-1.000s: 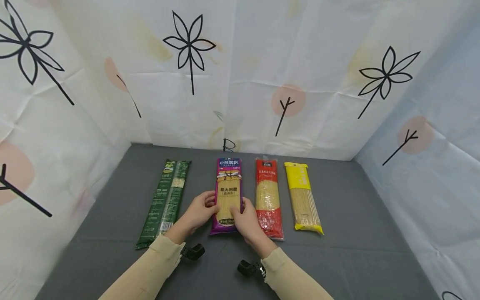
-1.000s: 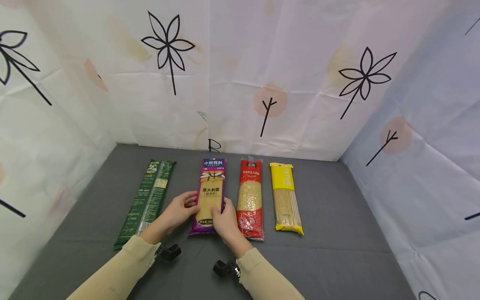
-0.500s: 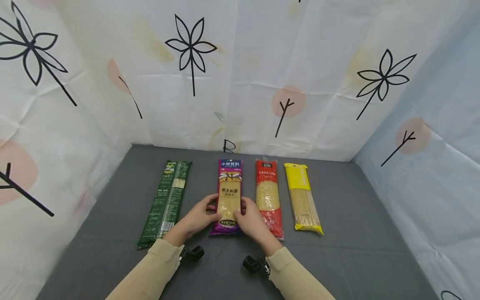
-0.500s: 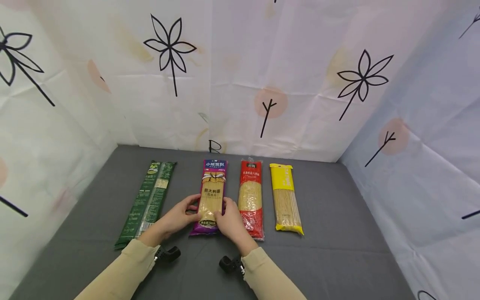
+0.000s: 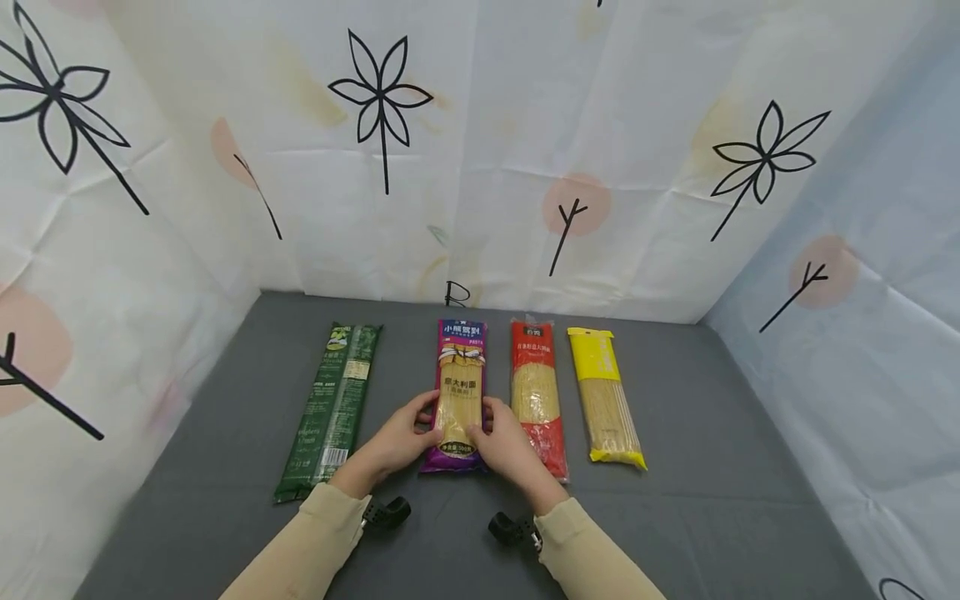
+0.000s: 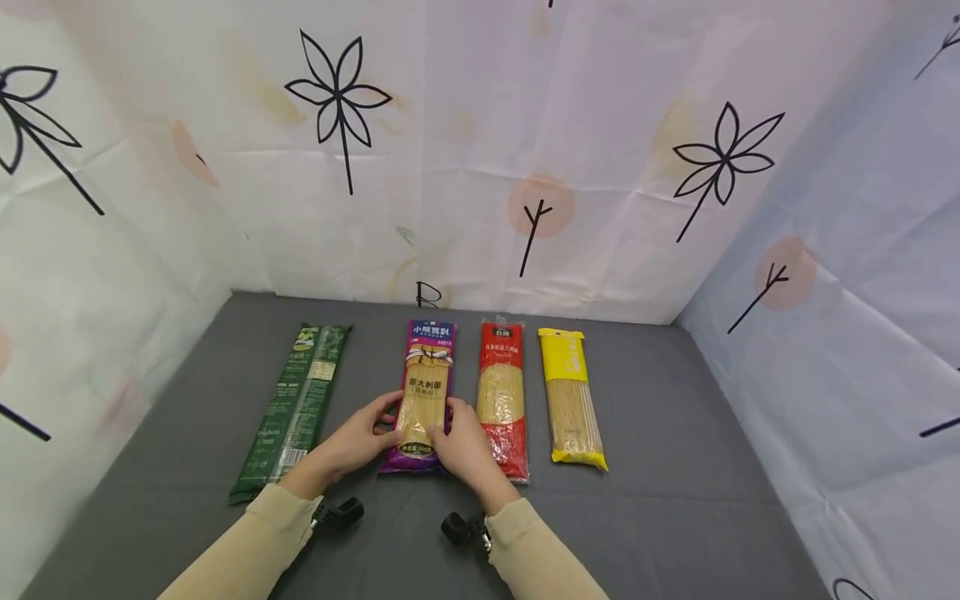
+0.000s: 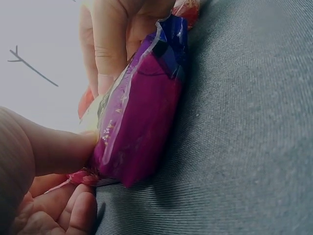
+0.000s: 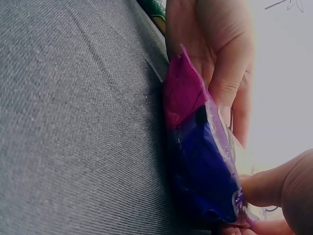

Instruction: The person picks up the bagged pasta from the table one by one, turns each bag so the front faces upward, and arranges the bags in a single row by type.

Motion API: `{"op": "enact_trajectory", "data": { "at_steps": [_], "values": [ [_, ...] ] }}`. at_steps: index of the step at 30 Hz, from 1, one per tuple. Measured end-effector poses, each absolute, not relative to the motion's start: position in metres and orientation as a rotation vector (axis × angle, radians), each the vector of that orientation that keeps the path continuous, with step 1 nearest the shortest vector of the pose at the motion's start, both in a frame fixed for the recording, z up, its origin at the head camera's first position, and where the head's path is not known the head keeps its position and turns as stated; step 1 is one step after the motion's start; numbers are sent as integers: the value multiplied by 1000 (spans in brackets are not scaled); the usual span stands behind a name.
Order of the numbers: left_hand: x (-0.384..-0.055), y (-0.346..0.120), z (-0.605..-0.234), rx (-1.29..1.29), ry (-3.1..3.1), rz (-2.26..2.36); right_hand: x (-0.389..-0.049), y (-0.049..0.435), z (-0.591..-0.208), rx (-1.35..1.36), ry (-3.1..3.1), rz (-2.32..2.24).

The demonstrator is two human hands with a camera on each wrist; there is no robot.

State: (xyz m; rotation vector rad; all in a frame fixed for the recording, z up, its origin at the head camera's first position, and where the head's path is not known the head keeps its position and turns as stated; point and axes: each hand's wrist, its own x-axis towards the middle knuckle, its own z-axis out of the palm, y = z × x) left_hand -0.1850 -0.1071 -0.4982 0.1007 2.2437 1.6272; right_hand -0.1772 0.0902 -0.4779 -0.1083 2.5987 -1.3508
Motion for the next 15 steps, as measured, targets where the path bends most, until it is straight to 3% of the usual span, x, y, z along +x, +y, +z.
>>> {"op": "enact_trajectory", "data": {
  "at_steps": [15],
  "values": [
    [-182, -107, -502, 119, 2275, 1610, -177, 88, -481, -77, 2632, -1339]
  ]
}}
